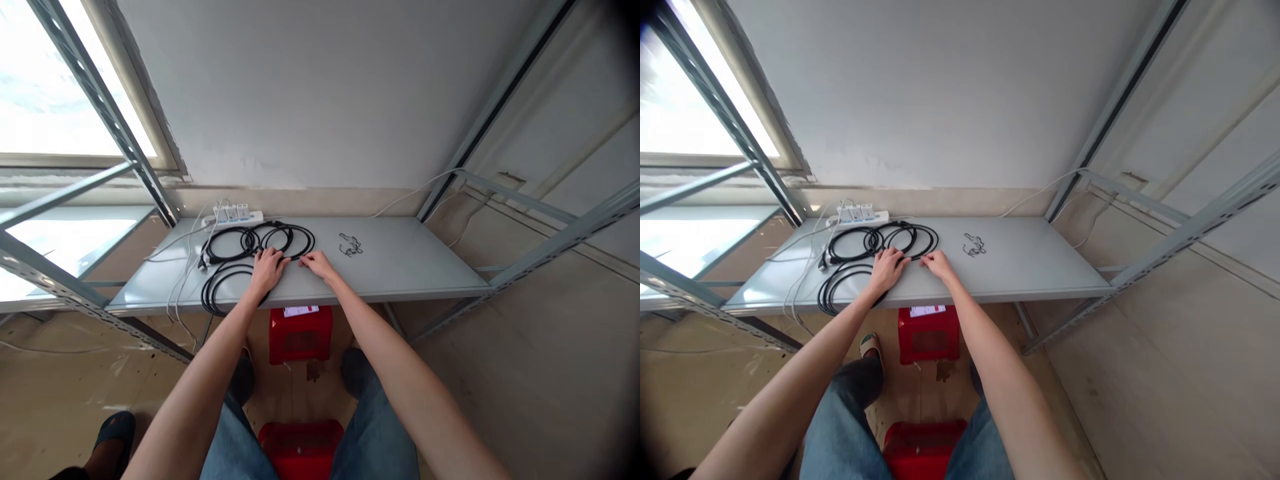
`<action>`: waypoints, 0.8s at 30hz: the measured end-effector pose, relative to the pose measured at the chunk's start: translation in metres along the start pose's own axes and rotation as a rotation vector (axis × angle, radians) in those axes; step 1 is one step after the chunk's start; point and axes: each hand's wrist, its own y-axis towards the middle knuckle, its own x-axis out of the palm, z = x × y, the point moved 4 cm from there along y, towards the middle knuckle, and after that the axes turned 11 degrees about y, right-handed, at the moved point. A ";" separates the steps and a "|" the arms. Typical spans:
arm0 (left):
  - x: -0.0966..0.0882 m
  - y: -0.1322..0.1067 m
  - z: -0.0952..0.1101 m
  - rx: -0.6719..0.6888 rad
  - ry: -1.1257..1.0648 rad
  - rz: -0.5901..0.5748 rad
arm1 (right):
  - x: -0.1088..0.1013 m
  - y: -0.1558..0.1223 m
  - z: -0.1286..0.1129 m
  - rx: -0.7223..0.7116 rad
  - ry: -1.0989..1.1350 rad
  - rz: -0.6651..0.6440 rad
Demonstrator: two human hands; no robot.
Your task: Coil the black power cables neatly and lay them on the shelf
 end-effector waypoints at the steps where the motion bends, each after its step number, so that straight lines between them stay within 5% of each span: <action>1: -0.001 0.000 0.000 0.001 0.000 0.005 | 0.000 0.000 -0.001 0.003 0.011 0.012; 13: 0.001 -0.002 -0.003 -0.010 -0.052 0.026 | -0.005 -0.010 -0.015 0.106 0.224 0.053; 17: 0.002 -0.002 -0.002 -0.020 -0.051 0.020 | -0.017 -0.005 -0.023 0.240 0.220 0.085; 21: 0.002 -0.001 -0.002 -0.018 -0.038 0.003 | -0.030 0.003 -0.028 0.319 0.007 0.101; 24: 0.001 0.000 -0.002 0.002 -0.035 -0.008 | -0.027 -0.002 -0.032 0.081 -0.357 0.047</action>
